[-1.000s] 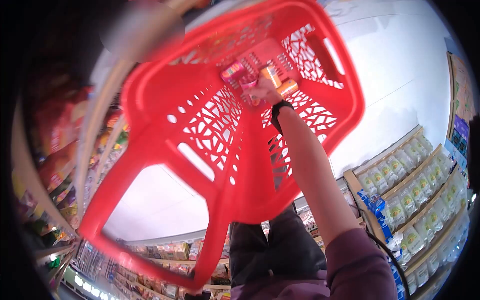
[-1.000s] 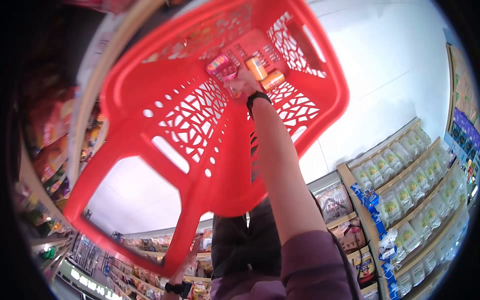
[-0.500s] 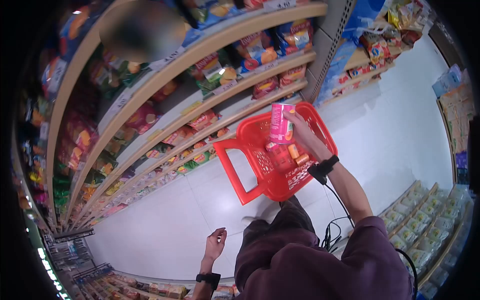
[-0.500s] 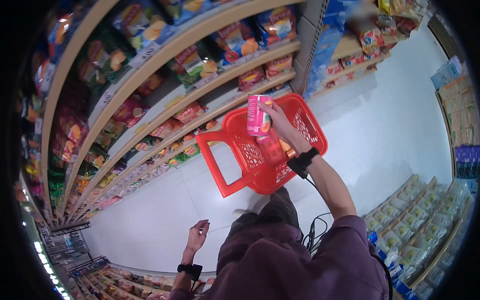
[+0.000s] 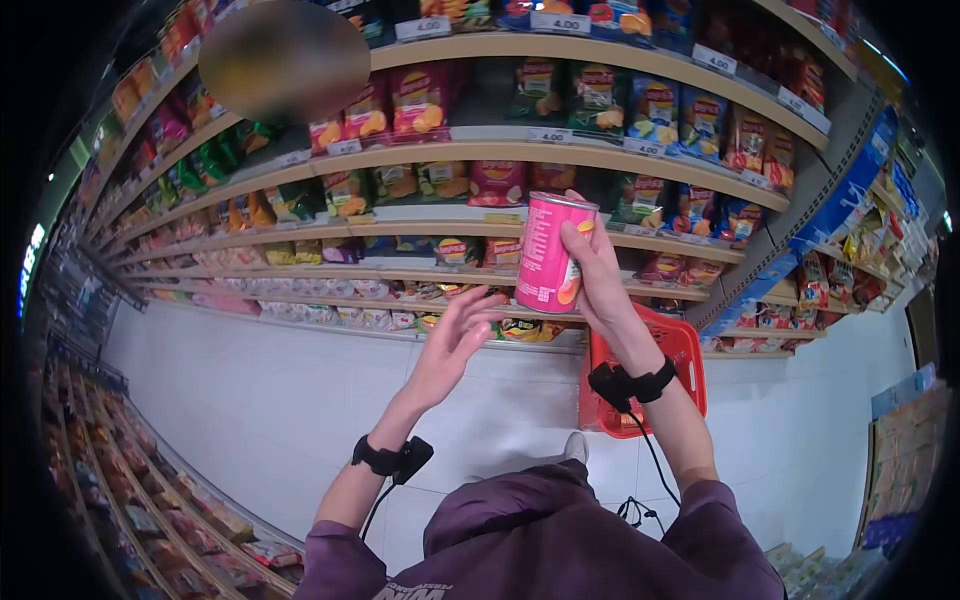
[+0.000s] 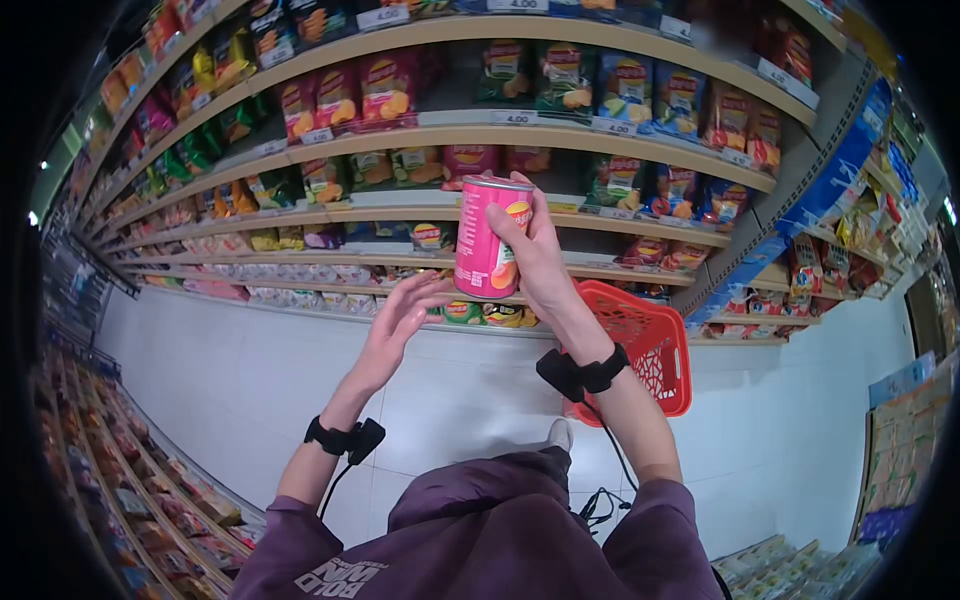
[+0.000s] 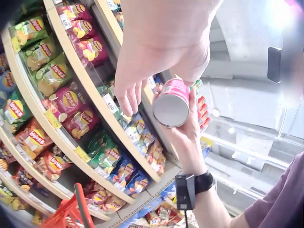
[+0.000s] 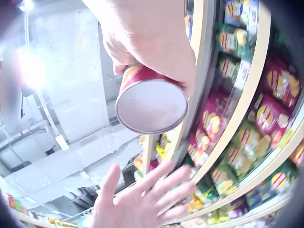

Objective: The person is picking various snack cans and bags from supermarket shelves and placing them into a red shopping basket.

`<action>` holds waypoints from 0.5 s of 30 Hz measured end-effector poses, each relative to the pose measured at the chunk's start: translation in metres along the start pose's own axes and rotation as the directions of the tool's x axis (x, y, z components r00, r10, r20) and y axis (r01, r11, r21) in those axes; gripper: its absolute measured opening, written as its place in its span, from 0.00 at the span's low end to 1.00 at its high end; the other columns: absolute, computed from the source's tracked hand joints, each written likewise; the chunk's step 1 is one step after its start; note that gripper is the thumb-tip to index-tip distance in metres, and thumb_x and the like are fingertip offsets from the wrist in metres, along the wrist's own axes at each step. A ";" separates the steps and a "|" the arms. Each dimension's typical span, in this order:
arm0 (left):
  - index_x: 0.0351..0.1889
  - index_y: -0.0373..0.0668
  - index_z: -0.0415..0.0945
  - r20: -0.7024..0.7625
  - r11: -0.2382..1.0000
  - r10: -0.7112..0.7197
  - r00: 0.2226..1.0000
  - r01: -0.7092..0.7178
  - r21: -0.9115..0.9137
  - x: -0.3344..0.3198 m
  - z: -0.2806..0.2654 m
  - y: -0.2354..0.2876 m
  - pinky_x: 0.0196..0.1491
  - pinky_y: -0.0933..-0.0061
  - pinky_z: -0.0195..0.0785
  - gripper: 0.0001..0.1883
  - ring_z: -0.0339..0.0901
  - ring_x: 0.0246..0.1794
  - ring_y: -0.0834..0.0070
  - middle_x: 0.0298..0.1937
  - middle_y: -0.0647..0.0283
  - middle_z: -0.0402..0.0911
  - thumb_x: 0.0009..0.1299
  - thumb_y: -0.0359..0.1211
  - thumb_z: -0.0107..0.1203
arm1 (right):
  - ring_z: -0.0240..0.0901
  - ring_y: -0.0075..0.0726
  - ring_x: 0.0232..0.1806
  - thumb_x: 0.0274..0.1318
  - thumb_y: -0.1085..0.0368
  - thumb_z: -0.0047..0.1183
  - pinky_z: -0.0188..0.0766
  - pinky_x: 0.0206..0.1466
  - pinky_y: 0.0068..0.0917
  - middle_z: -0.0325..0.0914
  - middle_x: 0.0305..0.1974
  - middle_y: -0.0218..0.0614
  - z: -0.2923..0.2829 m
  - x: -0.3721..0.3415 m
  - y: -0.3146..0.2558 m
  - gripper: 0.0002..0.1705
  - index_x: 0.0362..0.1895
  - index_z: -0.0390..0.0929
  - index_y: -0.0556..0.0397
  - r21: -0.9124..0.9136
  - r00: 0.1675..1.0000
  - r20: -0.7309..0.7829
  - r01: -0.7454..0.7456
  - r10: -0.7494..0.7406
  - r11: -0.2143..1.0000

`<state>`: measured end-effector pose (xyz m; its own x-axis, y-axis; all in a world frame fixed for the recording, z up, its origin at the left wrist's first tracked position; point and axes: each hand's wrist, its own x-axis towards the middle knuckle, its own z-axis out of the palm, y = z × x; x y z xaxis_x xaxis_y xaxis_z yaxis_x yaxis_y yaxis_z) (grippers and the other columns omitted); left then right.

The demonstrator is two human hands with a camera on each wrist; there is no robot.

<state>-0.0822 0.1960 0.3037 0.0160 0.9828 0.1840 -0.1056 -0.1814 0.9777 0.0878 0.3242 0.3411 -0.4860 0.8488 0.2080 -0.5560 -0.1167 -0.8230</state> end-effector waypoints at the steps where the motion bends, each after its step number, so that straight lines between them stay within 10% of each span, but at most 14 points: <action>1: 0.69 0.37 0.52 -0.039 0.999 0.038 0.999 -0.039 -0.011 -0.014 -0.001 0.003 0.63 0.67 0.61 0.27 0.68 0.61 0.71 0.63 0.55 0.68 0.75 0.33 0.48 | 0.70 0.26 0.55 0.63 0.55 0.55 0.70 0.57 0.27 0.67 0.58 0.37 0.021 -0.010 0.013 0.38 0.69 0.50 0.52 -0.018 0.999 0.040 -0.004 0.005 1.000; 5: 0.67 0.36 0.55 -0.130 0.997 0.046 0.990 -0.038 0.060 -0.059 -0.018 0.017 0.63 0.67 0.61 0.26 0.68 0.61 0.75 0.61 0.57 0.69 0.76 0.37 0.47 | 0.70 0.25 0.53 0.68 0.53 0.47 0.71 0.54 0.27 0.69 0.54 0.37 0.091 -0.033 0.059 0.31 0.67 0.52 0.53 -0.177 0.992 0.122 0.006 0.016 0.984; 8: 0.64 0.36 0.60 -0.115 0.955 -0.078 0.990 0.041 -0.292 -0.085 -0.053 0.002 0.59 0.67 0.65 0.24 0.72 0.55 0.73 0.57 0.56 0.72 0.77 0.42 0.44 | 0.70 0.24 0.51 0.69 0.51 0.45 0.71 0.52 0.25 0.71 0.49 0.36 0.125 -0.038 0.072 0.26 0.62 0.57 0.53 -0.190 0.962 0.201 -0.147 0.185 0.971; 15: 0.59 0.35 0.63 -0.126 0.877 -0.024 0.992 -0.039 -0.478 -0.110 -0.093 0.024 0.48 0.66 0.69 0.32 0.77 0.45 0.70 0.49 0.55 0.76 0.73 0.55 0.41 | 0.68 0.27 0.56 0.68 0.57 0.47 0.63 0.61 0.29 0.71 0.54 0.40 0.163 -0.027 0.100 0.24 0.61 0.59 0.54 -0.226 0.941 0.292 -0.106 0.171 0.968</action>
<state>-0.1785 0.0873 0.2974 -0.1071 0.9835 0.1458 -0.5690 -0.1809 0.8022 -0.0647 0.2058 0.3399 -0.7494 0.6281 0.2095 -0.3343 -0.0859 -0.9385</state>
